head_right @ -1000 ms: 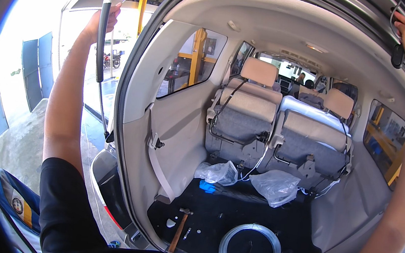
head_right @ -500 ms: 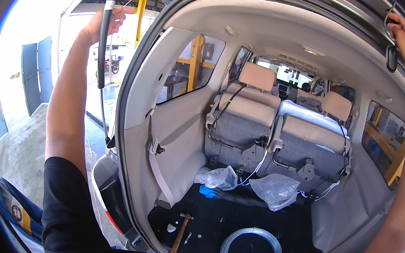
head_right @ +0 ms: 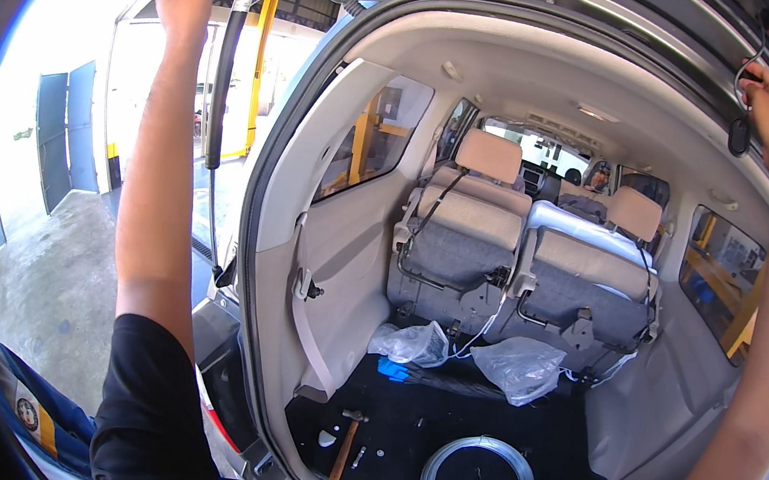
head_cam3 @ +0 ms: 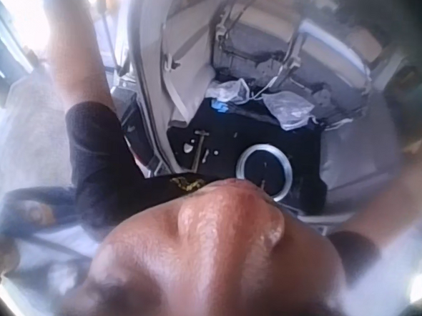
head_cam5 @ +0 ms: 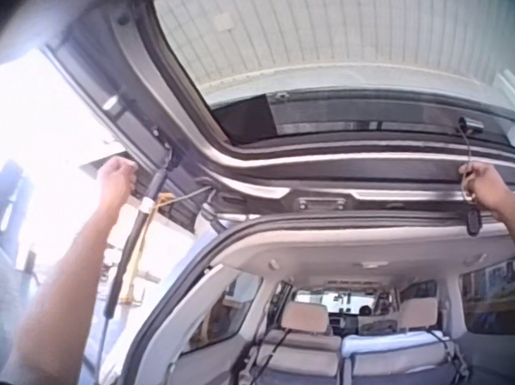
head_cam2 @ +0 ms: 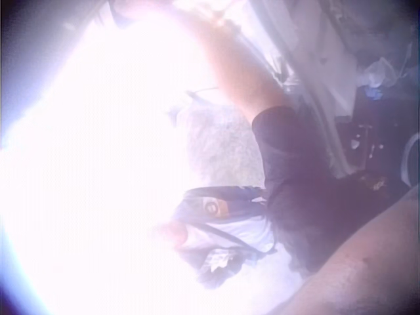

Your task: The person installs a rearview camera and routes its cable along the interior trim of a van. They strip wire ends, connect the camera, and tuck the cable into the trim channel around the rear hatch opening.

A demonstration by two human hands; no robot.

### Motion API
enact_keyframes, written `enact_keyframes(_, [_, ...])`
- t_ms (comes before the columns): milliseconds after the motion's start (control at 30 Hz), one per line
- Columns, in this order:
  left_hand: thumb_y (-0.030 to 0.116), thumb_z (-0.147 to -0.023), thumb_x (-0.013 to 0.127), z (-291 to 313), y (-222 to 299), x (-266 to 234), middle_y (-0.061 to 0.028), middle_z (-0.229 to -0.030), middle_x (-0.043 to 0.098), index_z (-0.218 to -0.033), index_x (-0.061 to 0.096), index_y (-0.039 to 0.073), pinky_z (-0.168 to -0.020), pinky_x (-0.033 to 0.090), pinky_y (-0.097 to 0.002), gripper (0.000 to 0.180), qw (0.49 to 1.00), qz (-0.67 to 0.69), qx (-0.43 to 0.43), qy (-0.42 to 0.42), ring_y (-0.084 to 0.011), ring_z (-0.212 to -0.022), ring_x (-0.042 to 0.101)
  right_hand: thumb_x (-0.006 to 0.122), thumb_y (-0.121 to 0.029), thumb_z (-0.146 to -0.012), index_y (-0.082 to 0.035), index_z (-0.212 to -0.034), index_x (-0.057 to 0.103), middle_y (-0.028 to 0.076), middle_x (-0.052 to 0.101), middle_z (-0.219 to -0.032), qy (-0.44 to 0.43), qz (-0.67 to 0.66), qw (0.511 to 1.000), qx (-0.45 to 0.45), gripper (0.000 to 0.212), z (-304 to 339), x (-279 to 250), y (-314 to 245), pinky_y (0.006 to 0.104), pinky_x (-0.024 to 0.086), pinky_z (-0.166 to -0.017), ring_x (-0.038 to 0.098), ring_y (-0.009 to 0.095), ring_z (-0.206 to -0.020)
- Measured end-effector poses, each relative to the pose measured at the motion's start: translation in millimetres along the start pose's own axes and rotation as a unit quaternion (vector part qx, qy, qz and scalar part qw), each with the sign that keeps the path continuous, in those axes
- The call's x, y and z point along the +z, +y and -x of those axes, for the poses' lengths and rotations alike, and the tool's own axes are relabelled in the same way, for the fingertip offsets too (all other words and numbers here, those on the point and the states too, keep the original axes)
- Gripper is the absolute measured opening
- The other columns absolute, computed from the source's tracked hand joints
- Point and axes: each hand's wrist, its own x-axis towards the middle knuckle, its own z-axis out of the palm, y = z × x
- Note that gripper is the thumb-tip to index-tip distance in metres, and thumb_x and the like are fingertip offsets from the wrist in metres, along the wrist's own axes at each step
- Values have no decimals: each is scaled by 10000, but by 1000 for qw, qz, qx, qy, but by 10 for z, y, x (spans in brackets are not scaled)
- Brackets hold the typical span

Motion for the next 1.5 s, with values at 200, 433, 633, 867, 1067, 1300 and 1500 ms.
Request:
enact_keyframes(200, [93, -938, 605, 1113, 745, 1004, -157, -1019, 676, -1150, 589, 65, -852, 533, -432, 215, 937, -178, 292, -72, -278, -909, 666, 533, -92, -950, -57, -1404, 591, -67, 506, -796, -1, 28, 1000, -11, 458, 11, -11, 81, 220, 342, -675, 444, 46, -715])
enact_keyframes(433, [263, -901, 755, 1023, 334, 1570, -126, -1207, 661, -1291, 645, 87, -968, 518, -433, 441, 949, -285, 112, -71, -273, -1140, 612, 532, -67, -974, -95, -1400, 602, -70, 524, -820, 14, 4, 999, -49, 433, 38, -47, 152, 222, 372, -710, 471, 49, -761])
enact_keyframes(633, [133, -852, 765, 932, 126, 1492, -134, -1296, 646, -1366, 626, 129, -1020, 486, -405, 533, 985, -127, 37, -108, -283, -1179, 622, 548, -94, -970, -138, -1429, 589, -81, 556, -857, 2, -1, 999, -52, 463, 16, -21, 166, 211, 358, -681, 467, 40, -774])
enact_keyframes(867, [122, -1005, 624, 1121, 294, 1375, -65, -1197, 723, -1504, 513, 141, -929, 524, -357, 511, 942, 194, -174, -210, -182, -1029, 695, 532, -175, -973, -179, -1467, 571, -111, 529, -866, -3, 18, 999, -41, 495, 28, -18, 230, 199, 312, -656, 451, 3, -778])
enact_keyframes(1067, [114, -1033, 545, 820, -67, 1384, -169, -1086, 700, -1668, -32, 180, -919, 561, -495, 861, 807, 453, -220, -309, -308, -984, 701, 538, -208, -976, -186, -1460, 571, -109, 498, -832, 1, 24, 998, -56, 486, -28, -6, 210, 205, 290, -635, 430, -3, -754])
enact_keyframes(1300, [77, -988, 586, 587, 26, 1349, -107, -859, 678, -1284, 502, 81, -750, 611, -427, 308, 860, 307, -191, -360, -285, -798, 736, 551, -245, -977, -192, -1436, 585, -103, 490, -837, 13, 60, 996, -60, 463, -59, -37, 253, 208, 307, -641, 429, 4, -755])
enact_keyframes(1500, [59, -953, 591, 624, 236, 1338, -96, -843, 675, -994, 599, 44, -679, 612, -375, 44, 919, 163, -116, -339, -232, -775, 713, 559, -295, -999, -211, -1415, 609, -88, 565, -898, 36, -15, 999, -19, 427, -9, -95, 138, 232, 359, -749, 496, 32, -830])
